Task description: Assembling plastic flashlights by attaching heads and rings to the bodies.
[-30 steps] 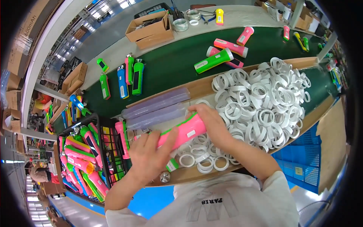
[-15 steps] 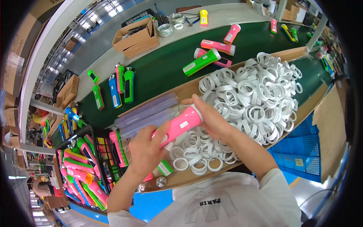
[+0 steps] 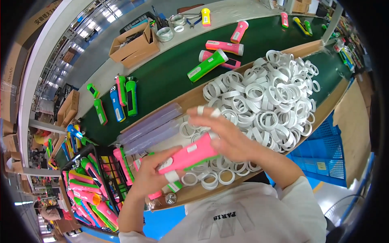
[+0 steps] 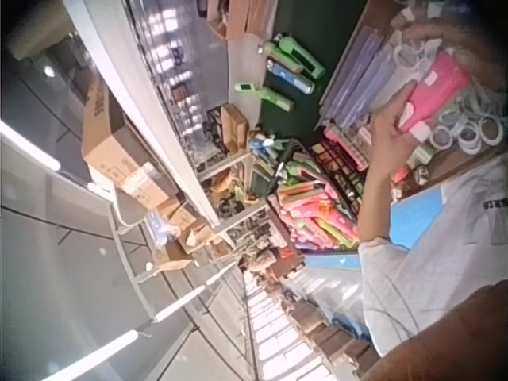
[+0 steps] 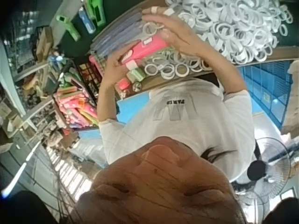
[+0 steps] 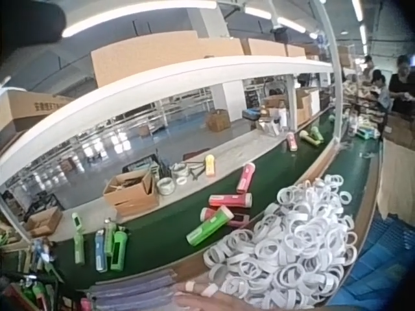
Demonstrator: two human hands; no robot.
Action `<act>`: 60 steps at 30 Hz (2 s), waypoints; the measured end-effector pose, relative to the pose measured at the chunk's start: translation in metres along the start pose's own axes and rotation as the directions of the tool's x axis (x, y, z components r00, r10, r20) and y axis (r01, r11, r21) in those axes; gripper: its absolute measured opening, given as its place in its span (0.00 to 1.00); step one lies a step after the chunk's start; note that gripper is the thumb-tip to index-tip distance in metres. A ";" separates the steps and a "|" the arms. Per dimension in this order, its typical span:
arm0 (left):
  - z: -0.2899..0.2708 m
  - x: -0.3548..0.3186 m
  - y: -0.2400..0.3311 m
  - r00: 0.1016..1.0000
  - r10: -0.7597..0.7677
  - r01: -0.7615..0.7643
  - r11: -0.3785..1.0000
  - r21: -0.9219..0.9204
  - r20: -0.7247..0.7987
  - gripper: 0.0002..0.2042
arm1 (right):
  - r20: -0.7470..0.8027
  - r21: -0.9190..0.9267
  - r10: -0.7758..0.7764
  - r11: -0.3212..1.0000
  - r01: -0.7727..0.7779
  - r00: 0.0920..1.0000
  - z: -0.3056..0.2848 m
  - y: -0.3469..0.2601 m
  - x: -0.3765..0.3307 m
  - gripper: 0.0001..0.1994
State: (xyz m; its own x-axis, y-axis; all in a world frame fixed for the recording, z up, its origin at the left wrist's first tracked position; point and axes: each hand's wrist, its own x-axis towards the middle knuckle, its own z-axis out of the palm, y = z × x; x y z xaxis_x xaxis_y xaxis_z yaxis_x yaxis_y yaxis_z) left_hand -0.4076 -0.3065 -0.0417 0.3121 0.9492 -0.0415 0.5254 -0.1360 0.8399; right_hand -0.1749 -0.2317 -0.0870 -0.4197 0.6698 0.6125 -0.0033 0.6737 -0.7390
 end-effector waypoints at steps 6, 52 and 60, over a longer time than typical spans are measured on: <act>0.018 0.016 0.022 0.948 0.319 -0.232 0.688 0.688 0.001 0.28 | 0.358 0.713 0.785 0.120 -0.691 0.506 0.004 0.022 -0.001 0.20; 0.097 -0.022 -0.023 0.957 -0.035 0.043 0.999 0.021 -0.289 0.31 | -0.043 0.895 0.666 0.356 -0.267 0.745 0.048 -0.013 -0.025 0.13; 0.055 0.002 -0.025 0.896 -0.431 0.422 0.754 -0.504 0.106 0.28 | 0.094 0.921 0.704 0.207 -0.330 0.704 0.042 0.013 -0.012 0.22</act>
State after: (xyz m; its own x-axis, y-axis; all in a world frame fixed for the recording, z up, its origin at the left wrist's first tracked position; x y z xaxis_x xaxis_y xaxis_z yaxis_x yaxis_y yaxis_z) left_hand -0.3761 -0.3169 -0.0924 0.1367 0.8792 -0.4564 0.1285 0.4411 0.8882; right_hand -0.2079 -0.2439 -0.1157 -0.3829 0.9165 -0.1158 -0.6979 -0.3692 -0.6137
